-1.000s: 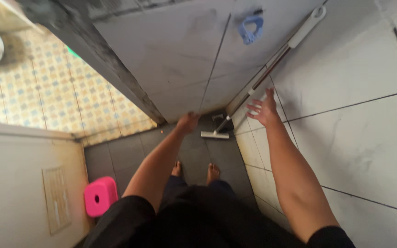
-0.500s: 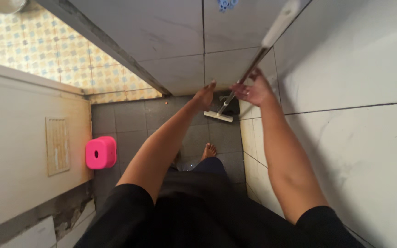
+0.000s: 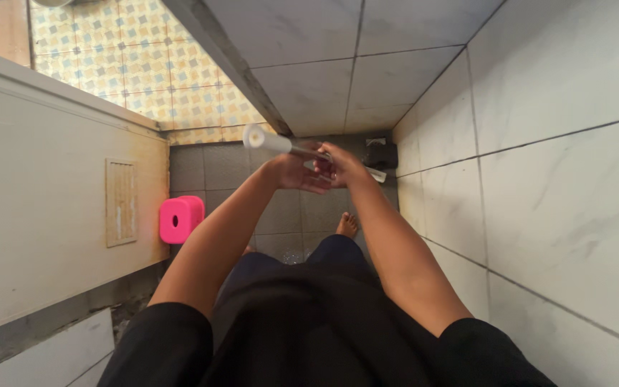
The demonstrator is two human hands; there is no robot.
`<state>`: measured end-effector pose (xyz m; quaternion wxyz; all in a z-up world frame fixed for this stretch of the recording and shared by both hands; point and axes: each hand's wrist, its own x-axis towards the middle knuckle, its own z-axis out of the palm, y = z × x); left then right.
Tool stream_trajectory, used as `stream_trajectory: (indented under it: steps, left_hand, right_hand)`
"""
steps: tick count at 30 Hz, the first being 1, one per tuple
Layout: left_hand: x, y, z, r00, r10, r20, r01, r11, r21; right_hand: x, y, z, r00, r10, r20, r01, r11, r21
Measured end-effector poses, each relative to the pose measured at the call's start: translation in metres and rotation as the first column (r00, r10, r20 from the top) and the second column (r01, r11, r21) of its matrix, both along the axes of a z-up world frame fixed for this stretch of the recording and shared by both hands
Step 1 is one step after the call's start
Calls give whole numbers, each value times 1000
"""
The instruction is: The person scrubs the tiled bathroom floor with a toilet brush, then uses a squeegee to push water toward the drain. They scoop water with a yellow scoop, pour it onto the floor, and rinse the large black basin before refilling it with water from a wall tap.
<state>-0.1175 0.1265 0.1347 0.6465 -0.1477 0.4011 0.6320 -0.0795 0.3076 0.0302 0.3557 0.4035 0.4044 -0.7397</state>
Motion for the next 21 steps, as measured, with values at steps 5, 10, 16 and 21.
stream_trajectory:
  steps: [5,10,16,21]
  left_hand:
    - [38,-81,-22,1000,20,9,-21,988,154]
    - [109,-165,-88,903,89,420,-187,962,199]
    - [210,-317,-153,811,252,528,-301,954,7]
    - [264,-428,-145,767,297,568,-280,952,-120]
  right_hand:
    - [38,-69,-25,996,-10,86,2,996,89]
    - [71,-170,-75,981,-71,179,56,995,88]
    - [141,-332,-132,871,-457,182,336,822,459]
    - [181,-425,-170,873,-447,195,297,804,515]
